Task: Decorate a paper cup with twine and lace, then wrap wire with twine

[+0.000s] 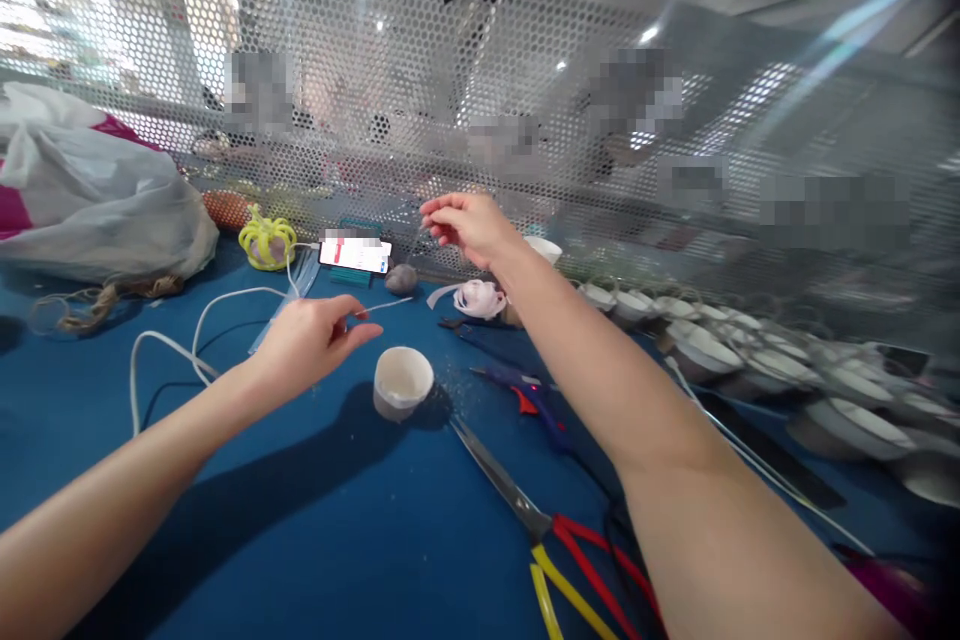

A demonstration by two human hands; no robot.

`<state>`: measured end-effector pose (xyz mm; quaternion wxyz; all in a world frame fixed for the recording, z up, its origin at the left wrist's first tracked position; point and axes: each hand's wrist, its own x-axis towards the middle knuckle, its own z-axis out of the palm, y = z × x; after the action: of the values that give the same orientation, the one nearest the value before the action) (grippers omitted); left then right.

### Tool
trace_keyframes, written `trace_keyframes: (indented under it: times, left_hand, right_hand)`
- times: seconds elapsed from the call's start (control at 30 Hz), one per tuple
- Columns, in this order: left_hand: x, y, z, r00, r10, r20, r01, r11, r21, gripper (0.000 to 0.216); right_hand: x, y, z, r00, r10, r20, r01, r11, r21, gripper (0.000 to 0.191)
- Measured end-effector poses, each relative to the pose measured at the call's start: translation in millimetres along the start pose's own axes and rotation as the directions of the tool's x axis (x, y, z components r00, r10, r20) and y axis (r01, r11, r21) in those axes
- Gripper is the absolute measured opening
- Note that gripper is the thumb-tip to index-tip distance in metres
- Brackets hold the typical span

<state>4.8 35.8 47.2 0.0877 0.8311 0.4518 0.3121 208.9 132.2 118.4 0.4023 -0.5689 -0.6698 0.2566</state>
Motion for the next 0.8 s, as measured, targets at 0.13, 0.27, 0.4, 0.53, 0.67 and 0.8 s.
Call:
trace_keyframes:
  times: [0.13,0.27,0.4,0.53,0.67,0.8]
  left_hand:
    - [0.2,1.6,-6.2,0.999,-0.021,-0.047,0.02,0.999,-0.032,0.031]
    - [-2.2,5.9,-7.6,0.999,-0.034,-0.028,0.03,0.991,-0.134,0.031]
    - [-7.8,16.2,-7.7,0.997,-0.039,0.067,0.061,0.928,-0.368,0.034]
    - [-15.2,29.9,-8.4,0.984,0.018,0.176,0.09,0.808,-0.583,0.038]
    - [-23.3,40.1,-4.2,0.937,0.094,0.337,0.194,0.661,-0.725,0.039]
    - [-29.1,42.9,0.2,0.92,0.085,0.382,0.246,0.634,-0.733,0.035]
  right_hand:
    - [-45.6,-11.7,-3.5,0.997,-0.006,0.074,-0.002,0.994,0.109,0.015]
    - [-86.1,-14.3,-8.7,0.993,0.016,0.117,-0.048,0.961,0.273,0.015]
    - [-126.7,-15.5,-6.9,0.986,-0.052,0.156,-0.01,0.929,0.37,0.01]
    - [-161.5,-13.2,5.3,0.977,-0.028,0.213,-0.073,0.889,0.452,0.012]
    - [-184.6,-8.2,18.2,0.974,0.025,0.226,-0.145,0.834,0.533,0.013]
    - [-201.3,-2.7,27.6,0.959,0.063,0.276,-0.205,0.826,0.525,0.011]
